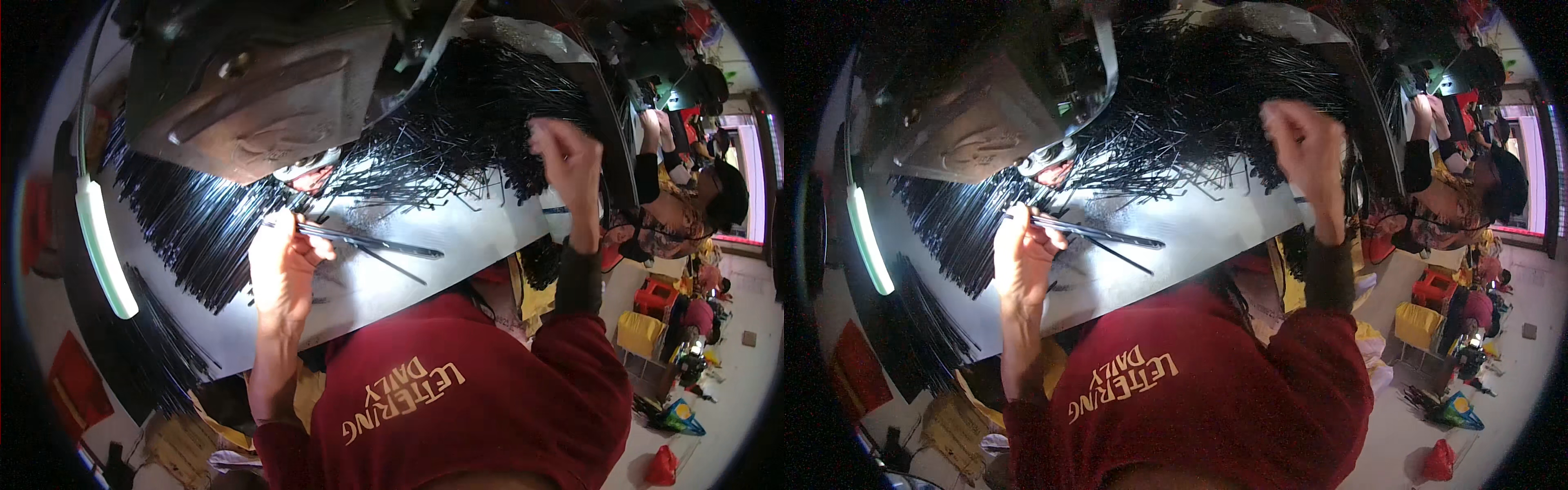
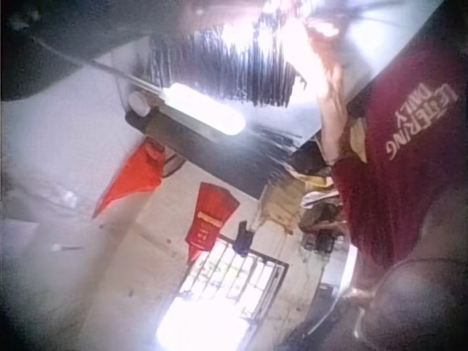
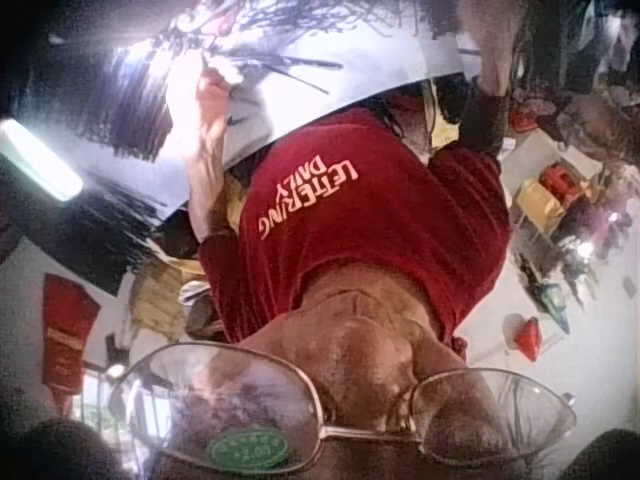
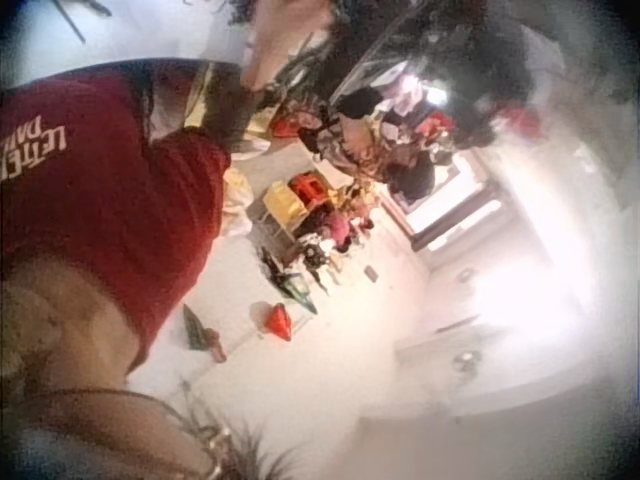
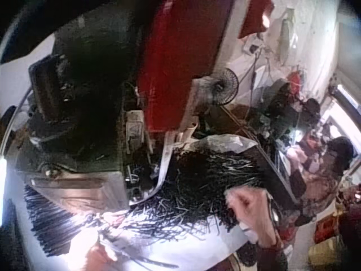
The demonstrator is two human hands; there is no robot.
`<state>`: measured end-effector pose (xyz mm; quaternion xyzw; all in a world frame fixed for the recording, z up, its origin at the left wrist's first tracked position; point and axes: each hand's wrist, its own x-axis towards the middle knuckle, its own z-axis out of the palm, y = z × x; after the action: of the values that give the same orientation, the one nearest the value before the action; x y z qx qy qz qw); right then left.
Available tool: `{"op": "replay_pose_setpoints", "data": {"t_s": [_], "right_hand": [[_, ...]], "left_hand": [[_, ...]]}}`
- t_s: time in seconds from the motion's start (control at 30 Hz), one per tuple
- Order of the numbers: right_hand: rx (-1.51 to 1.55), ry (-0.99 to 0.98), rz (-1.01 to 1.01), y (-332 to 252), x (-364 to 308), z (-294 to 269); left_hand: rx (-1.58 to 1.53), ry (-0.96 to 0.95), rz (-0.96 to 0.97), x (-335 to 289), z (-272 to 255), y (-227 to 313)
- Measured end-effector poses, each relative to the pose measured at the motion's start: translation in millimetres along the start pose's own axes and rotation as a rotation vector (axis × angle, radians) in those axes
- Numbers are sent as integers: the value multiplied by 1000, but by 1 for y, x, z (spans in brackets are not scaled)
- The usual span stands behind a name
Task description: The person assembles metal spokes or rods by inserting them into an assembly machine or hub template by hand.
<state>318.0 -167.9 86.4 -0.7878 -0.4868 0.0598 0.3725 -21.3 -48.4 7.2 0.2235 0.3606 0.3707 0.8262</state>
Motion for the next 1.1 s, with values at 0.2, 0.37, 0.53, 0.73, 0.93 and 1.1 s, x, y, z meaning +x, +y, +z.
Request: {"op": "replay_pose_setpoints", "data": {"t_s": [0.2,0.37,0.53,0.73,0.93,1.1], "right_hand": [[-567,208,-228,39,68,1],[-396,169,-297,59,84,8],[-317,355,-600,3,53,45],[-46,-251,-768,-78,-21,145],[666,-566,1,-96,-24,171],[776,-596,107,-103,-27,178]], "left_hand": [[60,-62,-79,-8,17,-19],[93,-132,-38,-12,7,-7],[-35,-21,-6,-16,23,2],[-87,-150,4,4,8,-5],[-12,-32,-10,11,11,-1],[297,-4,202,22,15,7]]}}
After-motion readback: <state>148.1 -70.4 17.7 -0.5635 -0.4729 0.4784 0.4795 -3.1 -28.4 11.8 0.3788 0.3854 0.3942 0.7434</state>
